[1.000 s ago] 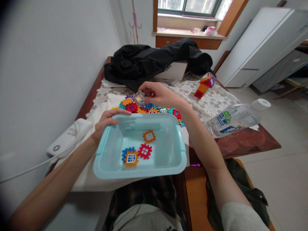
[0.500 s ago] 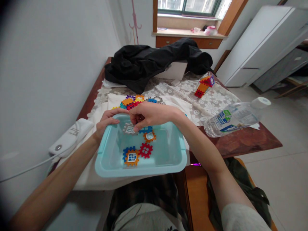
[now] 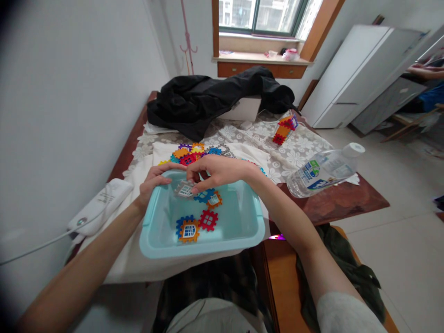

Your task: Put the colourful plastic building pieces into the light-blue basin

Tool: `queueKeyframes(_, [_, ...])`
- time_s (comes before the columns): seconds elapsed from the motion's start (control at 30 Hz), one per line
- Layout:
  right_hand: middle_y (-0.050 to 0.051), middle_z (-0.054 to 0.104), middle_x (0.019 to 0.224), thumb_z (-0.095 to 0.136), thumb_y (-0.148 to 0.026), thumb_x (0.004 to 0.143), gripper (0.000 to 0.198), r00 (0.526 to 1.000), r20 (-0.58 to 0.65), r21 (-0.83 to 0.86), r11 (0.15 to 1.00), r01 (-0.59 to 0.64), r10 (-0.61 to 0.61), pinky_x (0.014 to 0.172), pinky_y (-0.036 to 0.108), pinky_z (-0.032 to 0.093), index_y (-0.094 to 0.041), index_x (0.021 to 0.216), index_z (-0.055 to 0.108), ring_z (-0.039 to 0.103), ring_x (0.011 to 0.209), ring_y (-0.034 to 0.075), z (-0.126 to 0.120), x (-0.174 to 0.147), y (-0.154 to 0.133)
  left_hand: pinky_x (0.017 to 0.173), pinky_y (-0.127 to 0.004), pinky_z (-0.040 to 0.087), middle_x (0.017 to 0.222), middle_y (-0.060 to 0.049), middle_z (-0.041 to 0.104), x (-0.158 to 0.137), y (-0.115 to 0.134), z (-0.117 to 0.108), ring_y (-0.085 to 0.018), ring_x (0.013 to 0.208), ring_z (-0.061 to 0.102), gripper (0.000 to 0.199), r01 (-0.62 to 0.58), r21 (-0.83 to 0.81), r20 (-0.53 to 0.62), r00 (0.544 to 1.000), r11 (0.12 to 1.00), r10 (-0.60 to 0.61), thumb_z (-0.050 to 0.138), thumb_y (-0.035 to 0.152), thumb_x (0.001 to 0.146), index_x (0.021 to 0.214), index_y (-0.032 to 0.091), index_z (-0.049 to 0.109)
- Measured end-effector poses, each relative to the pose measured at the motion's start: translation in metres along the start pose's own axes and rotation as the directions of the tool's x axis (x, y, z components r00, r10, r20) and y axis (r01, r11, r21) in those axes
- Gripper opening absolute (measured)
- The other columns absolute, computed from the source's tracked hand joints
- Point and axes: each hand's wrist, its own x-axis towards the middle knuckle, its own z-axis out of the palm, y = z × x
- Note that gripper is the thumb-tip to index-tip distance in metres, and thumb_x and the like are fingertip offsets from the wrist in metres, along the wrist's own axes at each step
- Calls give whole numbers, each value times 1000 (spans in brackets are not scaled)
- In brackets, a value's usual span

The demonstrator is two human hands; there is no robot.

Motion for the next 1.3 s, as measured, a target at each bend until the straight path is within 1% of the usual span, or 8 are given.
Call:
queueKeyframes(0.37, [-2, 68, 92, 90, -42, 90, 39, 990, -137, 233, 973, 4, 28, 66, 23, 46, -19, 109, 65, 58, 75, 11, 1, -12, 13, 77, -29, 53, 98, -7, 85, -1, 3, 6, -23, 87, 73, 44, -11, -22, 25, 1000, 1000, 12, 67, 24, 66, 103, 18, 90])
queueKeyframes(0.57, [4, 75, 90, 83, -50, 96, 33, 979, -196, 174, 981, 91, -56, 74, 27, 51, -18, 91, 78, 66, 80, 14, -7, -24, 13, 82, -32, 55, 105, -7, 85, -2, 6, 5, -25, 95, 74, 44, -6, 19, 1, 1000, 1000, 6, 68, 23, 66, 104, 18, 90])
queueKeyframes(0.63, [5, 77, 95, 76, -58, 99, 39, 886, -460, 145, 979, 145, -63, 82, 31, 54, -21, 90, 80, 70, 88, 18, -7, -32, 22, 82, -32, 55, 106, -8, 85, -2, 6, 4, -25, 94, 73, 45, -12, 18, -2, 1000, 1000, 12, 67, 23, 66, 104, 18, 90])
queueKeyframes(0.7, [5, 78, 96, 72, -61, 101, 40, 720, -694, 104, 991, 80, 14, 83, 33, 55, -24, 93, 82, 70, 87, 18, -5, -43, 37, 78, -31, 54, 106, -8, 85, -3, 4, 4, -24, 91, 72, 45, -10, 9, -1, 1000, 1000, 10, 66, 23, 66, 105, 17, 90])
queueKeyframes(0.83, [6, 82, 115, 73, -56, 100, 34, 566, -806, 32, 968, -251, 173, 92, 40, 58, -27, 114, 84, 74, 102, 24, 0, -60, 69, 75, -30, 54, 109, -8, 84, -4, 3, 4, -24, 92, 71, 45, 3, 6, -5, 1000, 1000, -3, 66, 22, 68, 106, 18, 89])
queueKeyframes(1.0, [13, 74, 146, 72, -53, 101, 43, 621, -774, -264, 828, -494, 124, 120, 55, 49, -27, 135, 79, 66, 138, 36, 1, -68, 109, 78, -32, 55, 104, -7, 84, -3, 2, 2, -25, 90, 72, 45, -8, 34, -7, 1000, 999, 8, 65, 22, 68, 106, 18, 89])
queueKeyframes(1.17, [17, 80, 131, 72, -49, 101, 38, 736, -630, -404, 704, -584, 249, 110, 53, 54, -21, 127, 82, 74, 120, 38, 7, -65, 137, 78, -32, 55, 102, -7, 85, -2, 3, 3, -25, 89, 72, 46, -1, 32, -12, 1000, 999, 1, 66, 23, 67, 106, 18, 90])
queueKeyframes(1.3, [12, 82, 111, 73, -37, 97, 20, 669, -721, -310, 781, -542, 178, 99, 45, 56, -21, 106, 81, 74, 104, 31, 9, -61, 137, 78, -30, 54, 101, -6, 85, -2, 4, 4, -24, 90, 72, 44, -5, 23, -15, 1000, 1000, 5, 67, 23, 66, 104, 19, 90])
